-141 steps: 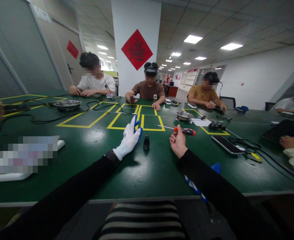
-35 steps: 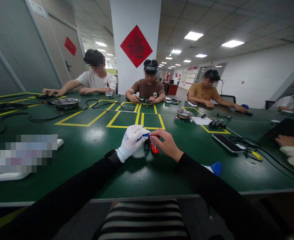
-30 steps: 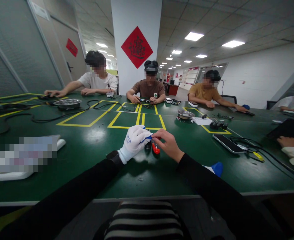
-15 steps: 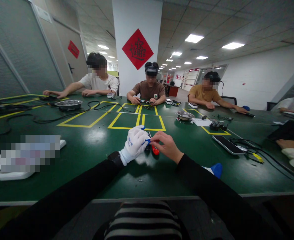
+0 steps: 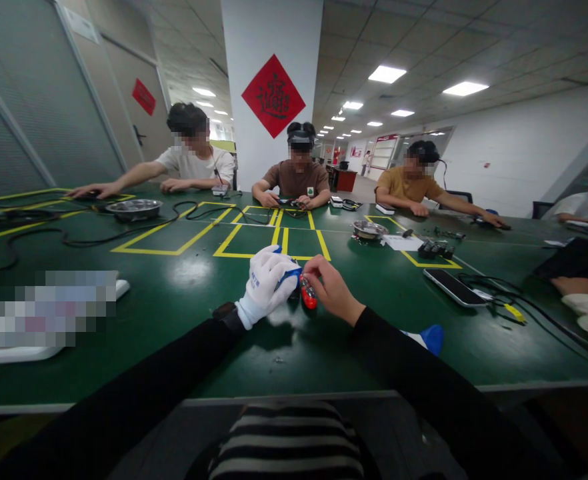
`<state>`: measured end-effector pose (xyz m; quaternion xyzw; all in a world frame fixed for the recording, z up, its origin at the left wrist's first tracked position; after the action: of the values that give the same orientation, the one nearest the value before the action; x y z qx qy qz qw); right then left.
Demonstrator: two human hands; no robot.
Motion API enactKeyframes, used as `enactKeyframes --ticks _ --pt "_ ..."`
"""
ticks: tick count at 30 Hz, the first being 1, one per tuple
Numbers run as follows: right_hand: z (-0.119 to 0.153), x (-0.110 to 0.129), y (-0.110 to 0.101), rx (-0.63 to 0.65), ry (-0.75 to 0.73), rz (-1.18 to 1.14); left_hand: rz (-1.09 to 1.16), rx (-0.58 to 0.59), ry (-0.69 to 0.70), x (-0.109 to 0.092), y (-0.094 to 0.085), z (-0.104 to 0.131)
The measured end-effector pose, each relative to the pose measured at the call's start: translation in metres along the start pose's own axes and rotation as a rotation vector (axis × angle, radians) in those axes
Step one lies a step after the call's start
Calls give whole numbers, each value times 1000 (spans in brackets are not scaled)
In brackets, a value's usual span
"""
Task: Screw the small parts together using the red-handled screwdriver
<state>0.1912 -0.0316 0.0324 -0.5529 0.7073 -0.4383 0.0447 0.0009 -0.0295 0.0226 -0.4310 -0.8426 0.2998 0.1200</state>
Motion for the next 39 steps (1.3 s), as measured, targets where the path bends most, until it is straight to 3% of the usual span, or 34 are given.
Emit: enactKeyframes --ticks 3,6,10,15,25,39 --pt "0 -6 0 43 80 -40 39 0 -78 5 0 0" --pt "0 -10 0 128 141 -40 133 102 -97 11 4 -1" --pt "0 -11 -1 218 112 73 248 259 -99 15 12 1" --pt "-2 -10 -3 230 45 229 362 381 -163 18 17 4" --pt "-3 -7 -2 307 -116 528 403 382 -200 23 21 4" --pt "-4 -3 -2 323 -198 638 598 453 -340 23 20 5"
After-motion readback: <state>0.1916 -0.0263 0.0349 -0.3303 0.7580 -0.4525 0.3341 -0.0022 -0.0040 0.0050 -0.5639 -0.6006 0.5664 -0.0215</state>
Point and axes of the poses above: each hand's wrist, its own z-axis away from the middle knuckle, its own y-axis out of the palm, x = y × z, the point moved 1 cm from there along -z, towards the middle knuckle, and after that the axes turned 8 degrees about x, right-handed, at the moved point
